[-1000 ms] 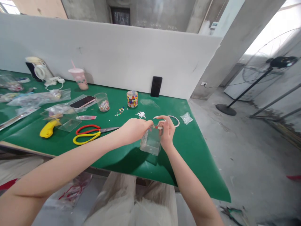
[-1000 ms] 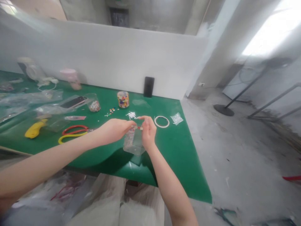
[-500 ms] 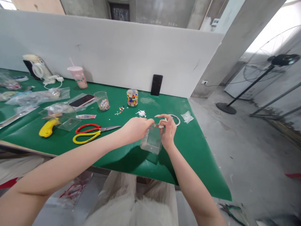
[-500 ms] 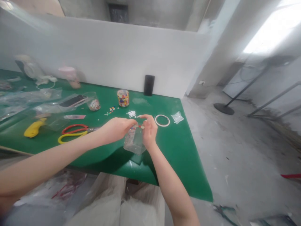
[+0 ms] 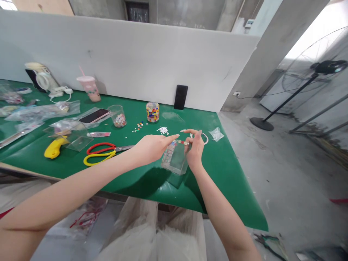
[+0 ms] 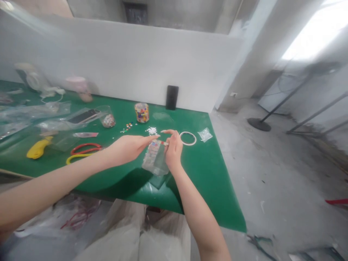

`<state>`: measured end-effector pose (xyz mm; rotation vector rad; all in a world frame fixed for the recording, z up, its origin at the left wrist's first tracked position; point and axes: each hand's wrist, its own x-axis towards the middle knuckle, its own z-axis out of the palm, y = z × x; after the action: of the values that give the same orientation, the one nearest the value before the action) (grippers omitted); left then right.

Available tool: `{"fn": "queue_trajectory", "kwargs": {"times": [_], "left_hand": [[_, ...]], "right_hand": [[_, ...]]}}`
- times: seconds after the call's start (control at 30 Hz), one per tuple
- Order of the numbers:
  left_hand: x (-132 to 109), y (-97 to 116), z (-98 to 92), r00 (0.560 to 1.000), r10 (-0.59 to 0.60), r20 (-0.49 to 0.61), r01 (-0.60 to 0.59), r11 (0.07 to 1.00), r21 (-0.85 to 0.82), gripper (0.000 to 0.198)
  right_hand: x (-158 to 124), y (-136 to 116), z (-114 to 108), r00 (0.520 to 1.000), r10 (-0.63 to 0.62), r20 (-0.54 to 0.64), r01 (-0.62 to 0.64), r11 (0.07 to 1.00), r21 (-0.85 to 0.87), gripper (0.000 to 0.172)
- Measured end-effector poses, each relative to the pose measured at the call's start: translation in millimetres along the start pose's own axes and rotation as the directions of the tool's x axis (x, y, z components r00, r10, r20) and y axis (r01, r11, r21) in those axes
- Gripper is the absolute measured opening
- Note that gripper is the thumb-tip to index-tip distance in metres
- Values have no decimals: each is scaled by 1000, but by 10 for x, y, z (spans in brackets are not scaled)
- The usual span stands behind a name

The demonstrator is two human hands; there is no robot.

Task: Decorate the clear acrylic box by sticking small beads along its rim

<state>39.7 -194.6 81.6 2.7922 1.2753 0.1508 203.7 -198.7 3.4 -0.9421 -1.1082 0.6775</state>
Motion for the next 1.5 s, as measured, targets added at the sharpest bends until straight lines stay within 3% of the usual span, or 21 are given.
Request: {"fn": "queue_trajectory", "kwargs": {"times": [0.4,0.87,0.97,1.1,1.17,1.27,1.37,1.5], "left_hand": [[-99,-47,190,995,-37,-92,6,949,-316,43],[-25,-54,265,982,-51,-184,-40,887,-461,34],[-42,-26,210,970,-103,-220,-18,873,-487,30],[-83,-97,87,930,-256,-264,82,844,-530,24],[-106,-211,75,928,-295,-227,128,827,-548,20],[-162,-397,177,966,-247,-77,167,822,-545,27],[-249,-490,393,985,-169,45,169,852,-496,24],[-317,-501,716,983,-169,74,185,900,-394,17]], "right_hand": [[4,35,4,998,-16,-53,15,999,-32,58],[11,69,-11,997,-30,-72,27,999,-43,55],[5,62,-2,997,-27,-68,25,999,-30,55],[13,58,5,997,-12,-70,12,1000,-1,55],[22,49,7,998,-1,-69,2,1000,21,54],[27,-4,7,998,9,-70,-5,998,57,51],[11,-108,-1,997,14,-74,-8,996,86,49],[-15,-213,-27,997,19,-77,-10,993,118,48]]}}
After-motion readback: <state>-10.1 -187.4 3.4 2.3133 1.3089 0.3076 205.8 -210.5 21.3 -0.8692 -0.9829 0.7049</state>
